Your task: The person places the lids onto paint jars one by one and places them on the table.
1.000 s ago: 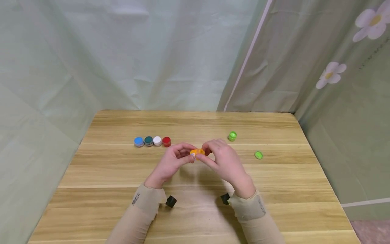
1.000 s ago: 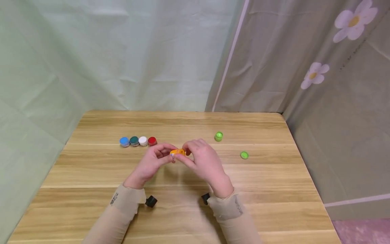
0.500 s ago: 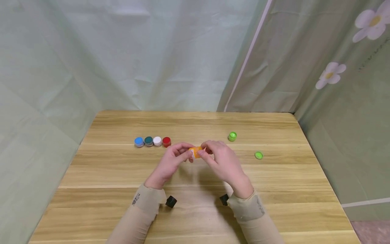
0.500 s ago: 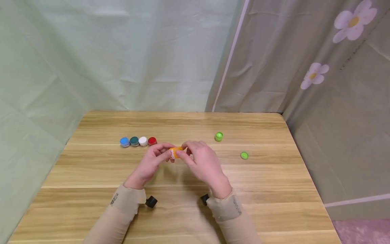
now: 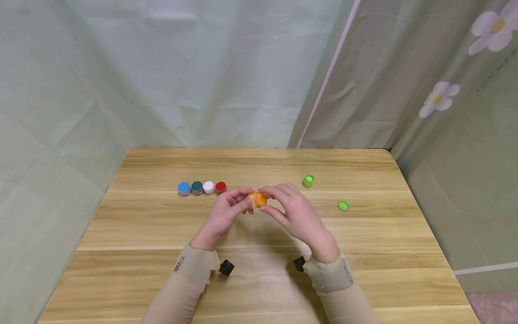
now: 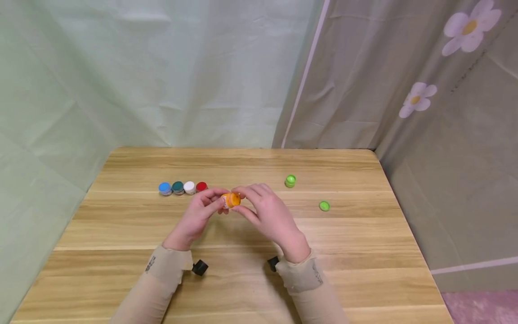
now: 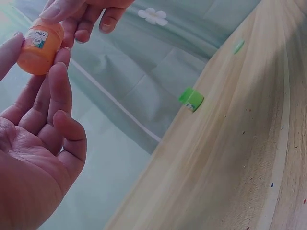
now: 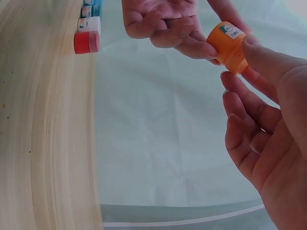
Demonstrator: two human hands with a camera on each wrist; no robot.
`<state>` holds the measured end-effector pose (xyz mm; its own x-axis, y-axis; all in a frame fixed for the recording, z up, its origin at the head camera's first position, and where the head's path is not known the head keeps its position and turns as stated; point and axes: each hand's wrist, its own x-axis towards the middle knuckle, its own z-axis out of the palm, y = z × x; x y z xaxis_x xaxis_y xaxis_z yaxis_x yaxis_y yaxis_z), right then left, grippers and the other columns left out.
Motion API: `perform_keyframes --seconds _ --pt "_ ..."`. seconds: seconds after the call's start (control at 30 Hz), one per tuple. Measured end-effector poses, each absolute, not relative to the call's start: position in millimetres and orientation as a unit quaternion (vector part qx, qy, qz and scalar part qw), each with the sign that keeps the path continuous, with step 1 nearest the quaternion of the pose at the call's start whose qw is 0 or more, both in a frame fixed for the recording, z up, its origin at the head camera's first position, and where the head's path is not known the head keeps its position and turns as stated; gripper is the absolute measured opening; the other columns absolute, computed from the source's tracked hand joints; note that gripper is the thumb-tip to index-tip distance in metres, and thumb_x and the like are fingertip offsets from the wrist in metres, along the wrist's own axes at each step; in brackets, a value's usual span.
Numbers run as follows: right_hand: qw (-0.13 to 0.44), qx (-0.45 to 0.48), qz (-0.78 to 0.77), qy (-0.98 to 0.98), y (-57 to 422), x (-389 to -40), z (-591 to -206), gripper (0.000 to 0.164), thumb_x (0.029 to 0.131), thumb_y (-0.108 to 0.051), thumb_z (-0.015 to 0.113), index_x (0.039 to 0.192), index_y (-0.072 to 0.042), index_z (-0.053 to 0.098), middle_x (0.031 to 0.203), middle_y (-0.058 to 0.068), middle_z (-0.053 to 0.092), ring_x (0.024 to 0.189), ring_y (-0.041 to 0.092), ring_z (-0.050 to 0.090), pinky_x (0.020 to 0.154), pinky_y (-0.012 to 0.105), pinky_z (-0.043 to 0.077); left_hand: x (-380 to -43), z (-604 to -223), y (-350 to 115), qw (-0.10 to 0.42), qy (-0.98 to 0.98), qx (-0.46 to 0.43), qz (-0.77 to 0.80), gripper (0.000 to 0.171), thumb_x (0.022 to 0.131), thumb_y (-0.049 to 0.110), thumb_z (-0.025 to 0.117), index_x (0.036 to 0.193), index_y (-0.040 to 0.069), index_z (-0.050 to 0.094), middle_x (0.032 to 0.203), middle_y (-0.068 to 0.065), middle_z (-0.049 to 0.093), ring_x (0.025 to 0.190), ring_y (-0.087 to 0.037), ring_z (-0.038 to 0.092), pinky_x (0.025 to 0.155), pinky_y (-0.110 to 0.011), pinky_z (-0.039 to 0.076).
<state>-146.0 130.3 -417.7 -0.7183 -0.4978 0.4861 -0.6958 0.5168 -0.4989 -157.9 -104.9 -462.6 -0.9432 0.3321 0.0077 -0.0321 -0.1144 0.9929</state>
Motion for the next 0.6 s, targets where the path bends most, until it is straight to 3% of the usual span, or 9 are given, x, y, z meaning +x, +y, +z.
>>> perform_keyframes --seconds 0.13,0.43,0.6 --pt "0.129 0.341 0.339 -0.867 129.7 -145.7 -417.7 0.037 0.099 -0.025 0.079 0.131 -0.008 0.071 0.123 0.004 0.072 0.115 0.021 0.063 0.097 0.037 0.055 -157.2 -462.2 -104.3 0.122 0.649 0.115 0.742 0.028 0.106 0.01 0.068 0.128 -0.006 0.068 0.103 -0.002 0.077 0.084 -0.019 0.068 0.081 -0.03 0.055" --pt "0.105 0.31 0.321 -0.889 128.9 -145.1 -417.7 0.031 0.102 -0.031 0.074 0.121 -0.007 0.07 0.11 0.002 0.07 0.106 0.02 0.061 0.09 0.037 0.055 -155.2 -461.3 -100.9 0.108 0.647 0.126 0.745 0.028 0.096 0.003 0.08 0.122 -0.002 0.073 0.112 -0.007 0.078 0.101 -0.025 0.069 0.087 -0.031 0.059" --pt "0.098 0.276 0.31 -0.905 127.0 -143.5 -421.2 0.027 0.105 -0.04 0.069 0.107 -0.012 0.069 0.099 -0.003 0.066 0.095 0.016 0.058 0.08 0.034 0.053 -154.5 -461.7 -99.3 0.105 0.652 0.142 0.738 0.031 0.093 0.002 0.083 0.122 -0.004 0.072 0.111 -0.008 0.077 0.095 -0.024 0.069 0.084 -0.029 0.059"
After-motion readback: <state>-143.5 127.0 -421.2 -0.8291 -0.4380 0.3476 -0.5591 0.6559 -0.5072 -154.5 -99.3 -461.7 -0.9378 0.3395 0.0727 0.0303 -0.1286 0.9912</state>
